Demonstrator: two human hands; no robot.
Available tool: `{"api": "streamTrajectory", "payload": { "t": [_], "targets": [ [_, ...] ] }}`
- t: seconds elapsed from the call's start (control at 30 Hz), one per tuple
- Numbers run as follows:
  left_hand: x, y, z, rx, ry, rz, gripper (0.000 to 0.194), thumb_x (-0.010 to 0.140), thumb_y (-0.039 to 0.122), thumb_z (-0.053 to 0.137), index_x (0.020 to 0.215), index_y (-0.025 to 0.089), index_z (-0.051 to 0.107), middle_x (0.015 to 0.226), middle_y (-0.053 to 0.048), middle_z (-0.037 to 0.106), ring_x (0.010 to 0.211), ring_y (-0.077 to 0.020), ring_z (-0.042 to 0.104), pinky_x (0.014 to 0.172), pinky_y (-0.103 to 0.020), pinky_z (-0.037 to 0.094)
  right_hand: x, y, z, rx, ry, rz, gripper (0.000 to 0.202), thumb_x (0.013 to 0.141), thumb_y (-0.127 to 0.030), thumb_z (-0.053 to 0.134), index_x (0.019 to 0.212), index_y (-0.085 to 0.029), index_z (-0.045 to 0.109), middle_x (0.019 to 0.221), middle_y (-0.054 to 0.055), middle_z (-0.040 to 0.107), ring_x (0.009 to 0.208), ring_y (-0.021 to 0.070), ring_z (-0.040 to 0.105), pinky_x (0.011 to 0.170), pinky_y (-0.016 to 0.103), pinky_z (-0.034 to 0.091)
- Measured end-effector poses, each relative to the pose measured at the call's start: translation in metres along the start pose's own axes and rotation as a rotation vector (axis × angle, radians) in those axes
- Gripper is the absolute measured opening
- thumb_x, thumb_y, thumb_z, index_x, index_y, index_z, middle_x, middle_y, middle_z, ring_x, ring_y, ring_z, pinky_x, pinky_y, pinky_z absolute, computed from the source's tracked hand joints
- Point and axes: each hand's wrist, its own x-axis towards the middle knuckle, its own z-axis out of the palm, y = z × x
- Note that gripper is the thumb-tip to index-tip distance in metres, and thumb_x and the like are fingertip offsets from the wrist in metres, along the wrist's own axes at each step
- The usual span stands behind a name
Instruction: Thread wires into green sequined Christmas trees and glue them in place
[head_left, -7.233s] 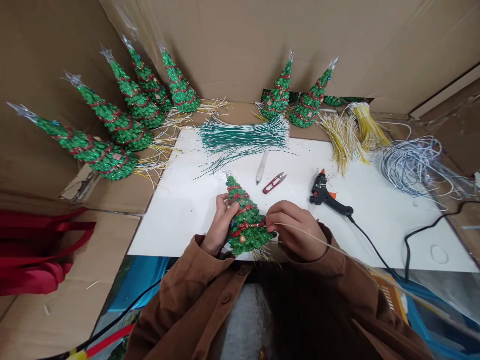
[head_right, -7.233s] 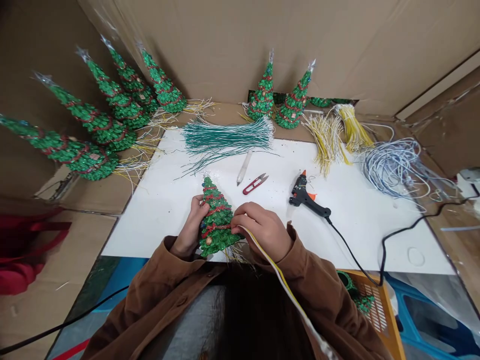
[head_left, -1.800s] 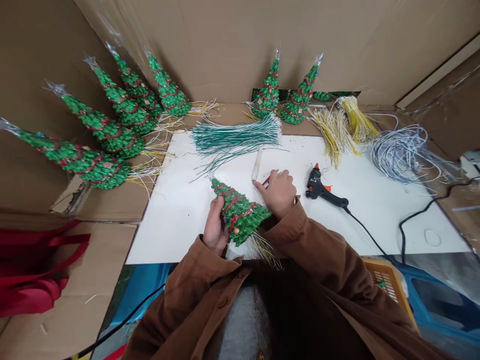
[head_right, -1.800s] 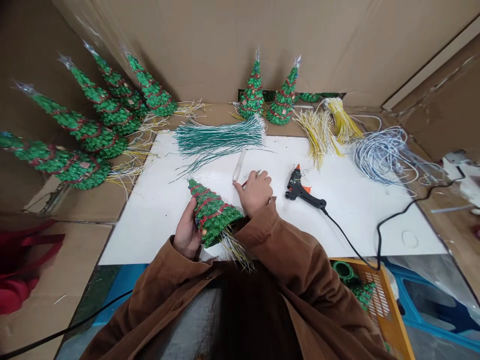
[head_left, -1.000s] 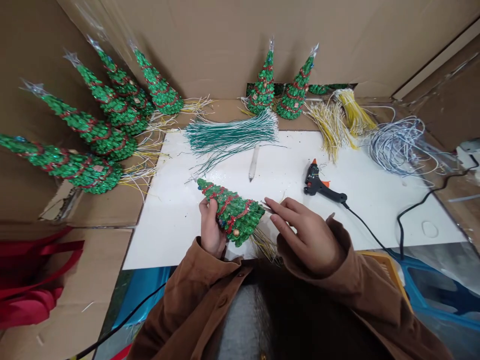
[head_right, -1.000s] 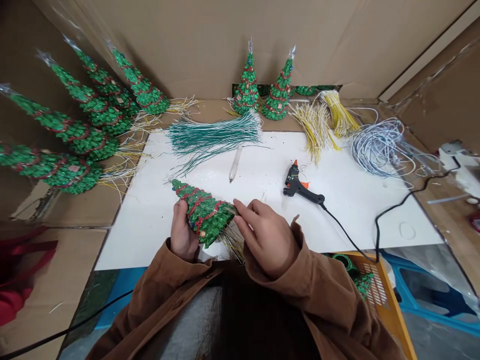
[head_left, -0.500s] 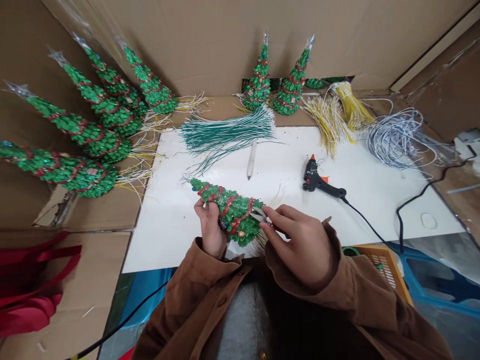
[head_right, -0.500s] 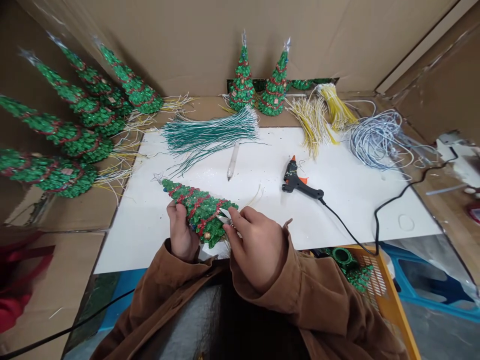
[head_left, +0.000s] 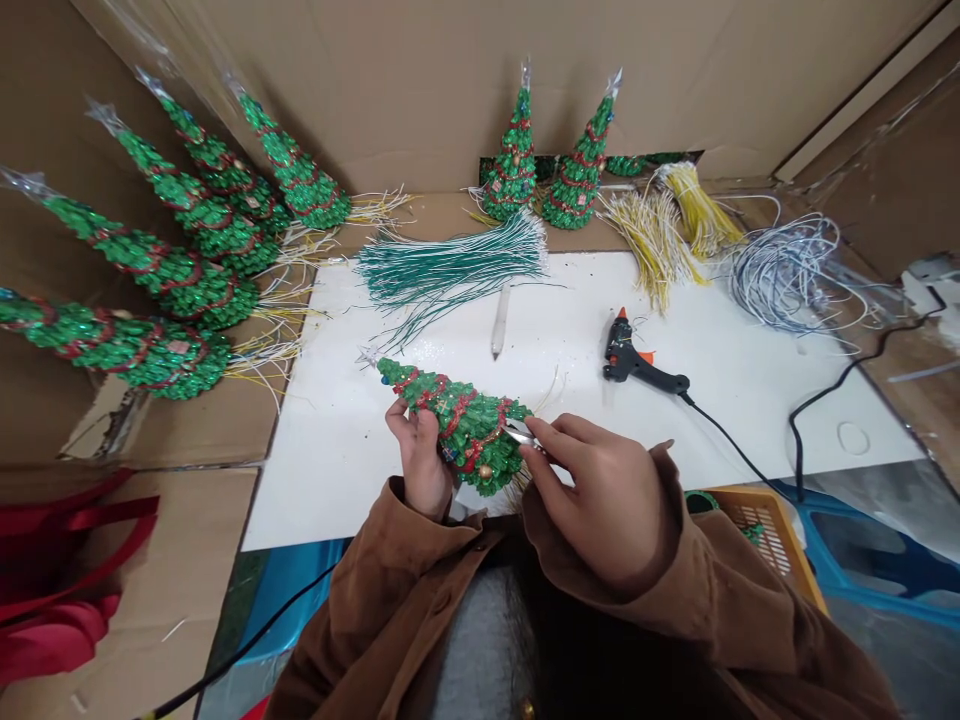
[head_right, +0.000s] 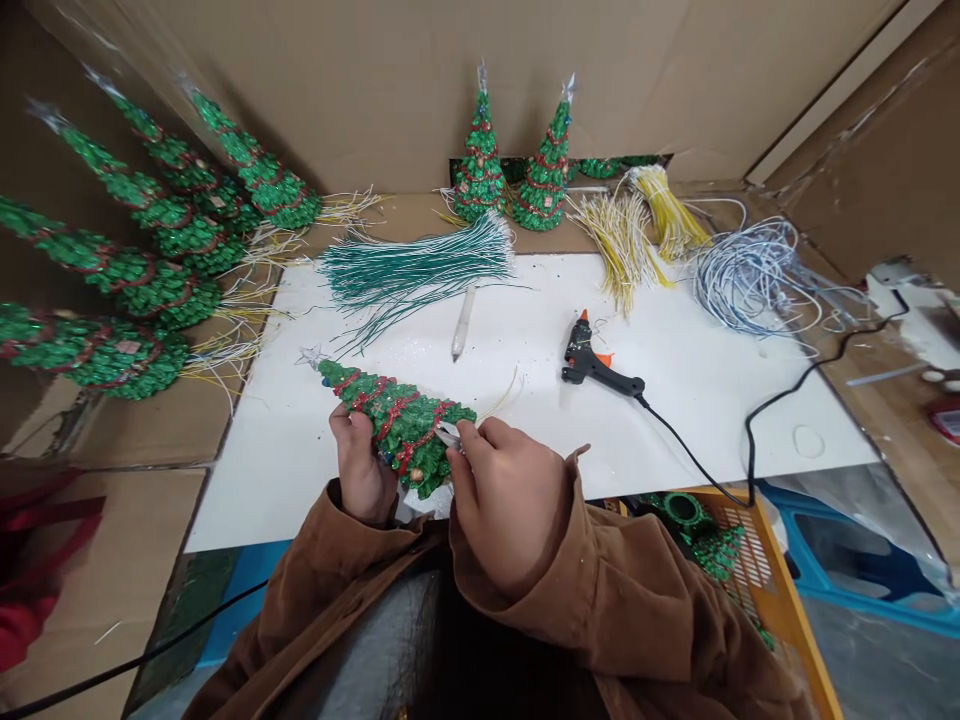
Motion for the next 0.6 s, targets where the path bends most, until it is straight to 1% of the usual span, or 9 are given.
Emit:
{"api": "streamTrajectory", "payload": {
  "t": [0.17, 0.4, 0.6],
  "targets": [
    [-0.0001, 0.0005, 0.0006, -0.004, 0.003, -0.005, 0.042, 0.074, 0.047, 0.067, 0.102, 0.028, 0.044, 0.105, -0.001, 0.059, 0.096, -0.0159, 0.059, 0.085, -0.031, 0.046, -0.0001, 0.0001, -0.0002, -0.008, 0.018, -0.007, 0.029, 0.088, -0.025, 0.045, 0.095, -0.015, 0.071, 0.067, 0.004, 0.065, 0.059, 0.0197, 0.063, 0.049, 0.030, 0.034],
    [-0.0009, 0.0016, 0.0015, -0.001, 0.002, 0.017, 0.043, 0.072, 0.048, 0.068, 0.102, 0.028, 0.043, 0.103, 0.000, 0.059, 0.095, -0.0162, 0.059, 0.086, -0.033, 0.045, 0.0000, 0.0051, 0.0007, -0.021, 0.024, -0.031, 0.027, 0.088, -0.026, 0.046, 0.094, -0.019, 0.071, 0.066, 0.002, 0.066, 0.057, 0.0168, 0.061, 0.050, 0.029, 0.035],
    [-0.0006, 0.0008, 0.0008, -0.033, -0.005, 0.023, 0.041, 0.073, 0.044, 0.068, 0.102, 0.028, 0.043, 0.104, -0.001, 0.060, 0.094, -0.0155, 0.059, 0.085, -0.032, 0.047, -0.0007, 0.0056, 0.0010, -0.025, 0.077, -0.073, 0.027, 0.087, -0.023, 0.047, 0.092, -0.015, 0.072, 0.064, 0.003, 0.066, 0.055, 0.0173, 0.061, 0.048, 0.029, 0.033]
  ]
}}
